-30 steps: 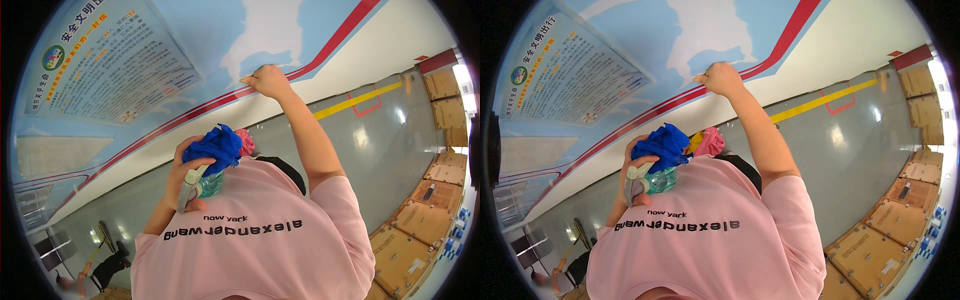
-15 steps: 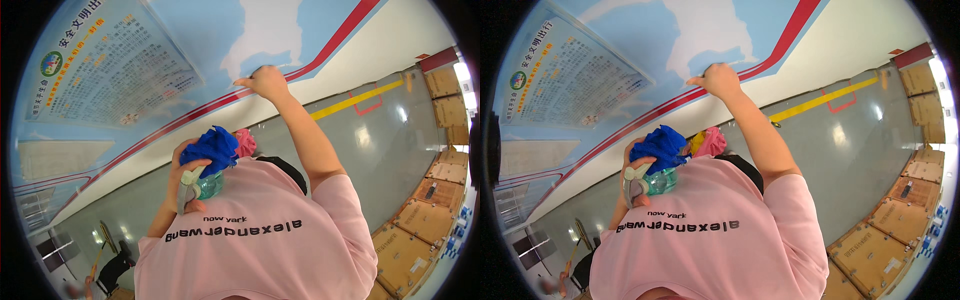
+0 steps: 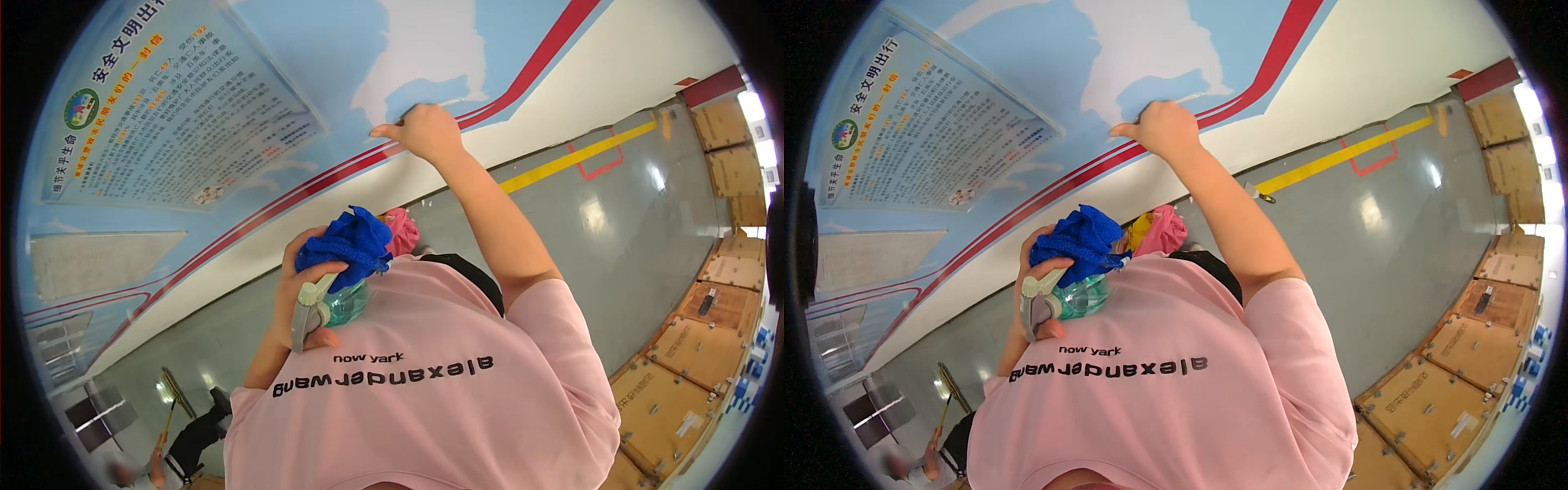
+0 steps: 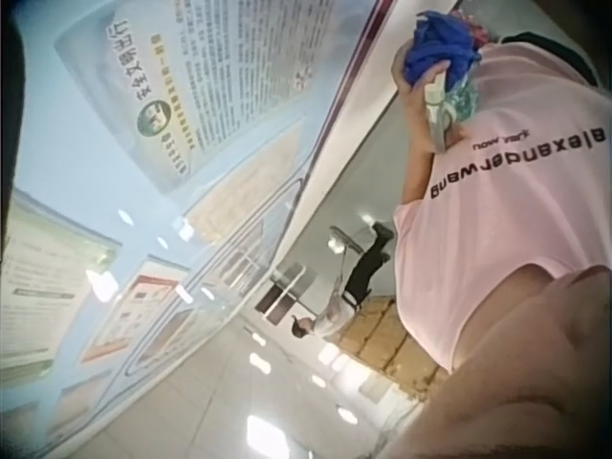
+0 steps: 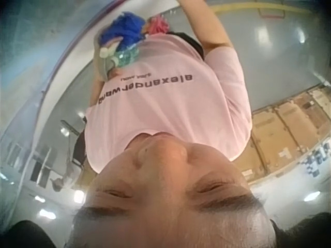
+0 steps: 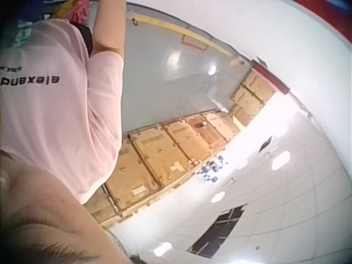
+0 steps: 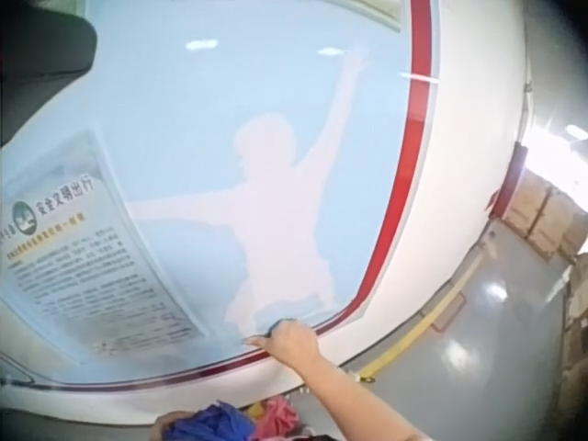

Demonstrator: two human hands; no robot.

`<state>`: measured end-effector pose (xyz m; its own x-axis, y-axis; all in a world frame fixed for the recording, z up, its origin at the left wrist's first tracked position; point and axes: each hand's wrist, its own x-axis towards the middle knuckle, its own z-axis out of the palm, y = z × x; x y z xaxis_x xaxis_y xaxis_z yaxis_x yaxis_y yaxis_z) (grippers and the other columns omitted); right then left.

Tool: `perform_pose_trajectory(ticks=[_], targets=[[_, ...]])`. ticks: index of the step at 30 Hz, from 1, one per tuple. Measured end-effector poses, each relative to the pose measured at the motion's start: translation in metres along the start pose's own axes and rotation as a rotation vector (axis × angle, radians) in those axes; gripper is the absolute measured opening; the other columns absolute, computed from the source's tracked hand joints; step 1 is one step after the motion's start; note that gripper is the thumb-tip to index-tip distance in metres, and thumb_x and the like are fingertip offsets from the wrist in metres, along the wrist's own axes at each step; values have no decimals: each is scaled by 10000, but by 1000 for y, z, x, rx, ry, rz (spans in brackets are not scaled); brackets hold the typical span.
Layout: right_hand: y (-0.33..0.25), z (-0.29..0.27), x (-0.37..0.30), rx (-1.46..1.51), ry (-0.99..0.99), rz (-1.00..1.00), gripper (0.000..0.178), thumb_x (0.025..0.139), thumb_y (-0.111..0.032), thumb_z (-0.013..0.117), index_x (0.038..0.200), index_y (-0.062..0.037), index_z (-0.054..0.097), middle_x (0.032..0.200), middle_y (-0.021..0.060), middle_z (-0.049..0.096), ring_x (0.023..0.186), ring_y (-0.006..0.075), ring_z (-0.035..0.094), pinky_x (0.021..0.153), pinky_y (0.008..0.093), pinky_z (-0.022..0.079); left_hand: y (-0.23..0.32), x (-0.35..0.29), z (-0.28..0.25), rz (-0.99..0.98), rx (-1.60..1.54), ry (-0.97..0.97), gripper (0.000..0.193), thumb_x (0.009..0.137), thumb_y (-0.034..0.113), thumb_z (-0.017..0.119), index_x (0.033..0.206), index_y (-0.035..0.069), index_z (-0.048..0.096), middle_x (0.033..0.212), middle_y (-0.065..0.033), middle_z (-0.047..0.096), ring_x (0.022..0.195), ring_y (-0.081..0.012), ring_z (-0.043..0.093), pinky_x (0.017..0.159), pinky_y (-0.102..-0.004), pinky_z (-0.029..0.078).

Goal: Peeling a large adhesive poster or wall graphic from a vertical surface.

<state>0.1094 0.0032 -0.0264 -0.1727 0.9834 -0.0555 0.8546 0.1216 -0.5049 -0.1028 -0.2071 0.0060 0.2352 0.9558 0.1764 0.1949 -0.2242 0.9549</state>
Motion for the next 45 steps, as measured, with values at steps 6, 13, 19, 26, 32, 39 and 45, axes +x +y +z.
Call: perform_pose_trajectory(ticks=[6, 13, 19, 26, 32, 39, 45], targets=[[19, 9, 11, -38, -31, -105, 513, 649, -577, 675, 659, -63, 684, 643, 145, 620, 637, 326, 614, 583, 379, 506, 2, 0, -1, 30, 8, 6, 843, 522, 720, 682, 1033, 51, 635, 1285, -214, 347, 1211, -367, 376, 1002, -421, 273], [13, 17, -8, -6, 124, -159, 490, 689, -536, 662, 631, -50, 666, 619, 164, 603, 634, 335, 612, 562, 383, 505, -1, -5, 1, 53, 33, -8, 816, 543, 693, 690, 1032, 42, 631, 1300, -222, 330, 1211, -364, 374, 1000, -410, 277], [8, 7, 6, -12, 13, -61, 557, 689, -576, 639, 648, -21, 659, 635, 196, 600, 646, 346, 617, 564, 397, 508, 0, -6, 3, 52, 9, 3, 830, 547, 698, 687, 1035, 30, 623, 1299, -222, 323, 1202, -361, 382, 997, -405, 278], [26, 25, -2, 7, 174, -205, 336, 811, -351, 563, 688, -52, 655, 680, 167, 614, 649, 353, 600, 607, 432, 496, 4, -15, 4, 54, 14, 36, 835, 546, 689, 699, 1029, 13, 622, 1303, -221, 312, 1212, -358, 376, 1004, -408, 275], [31, 40, -36, -4, 53, -221, 252, 802, -270, 535, 691, -74, 648, 697, 145, 624, 655, 334, 607, 607, 420, 495, 15, -19, 10, 5, -43, 91, 813, 555, 676, 703, 1038, 27, 624, 1298, -223, 322, 1211, -366, 375, 1001, -421, 278], [20, 46, -40, 390, 137, -271, 233, 785, -271, 568, 695, -73, 651, 656, 133, 621, 633, 314, 612, 581, 395, 496, 6, -25, 4, 43, -8, 59, 792, 549, 649, 723, 1039, 34, 628, 1303, -224, 316, 1213, -370, 371, 1004, -425, 272], [-7, 30, -20, 232, 383, -239, 197, 749, -235, 585, 669, -65, 646, 618, 140, 614, 565, 309, 611, 520, 381, 492, 8, -25, 2, 33, -14, 58, 794, 546, 632, 734, 1044, 24, 624, 1305, -224, 312, 1216, -368, 368, 1008, -421, 264]])
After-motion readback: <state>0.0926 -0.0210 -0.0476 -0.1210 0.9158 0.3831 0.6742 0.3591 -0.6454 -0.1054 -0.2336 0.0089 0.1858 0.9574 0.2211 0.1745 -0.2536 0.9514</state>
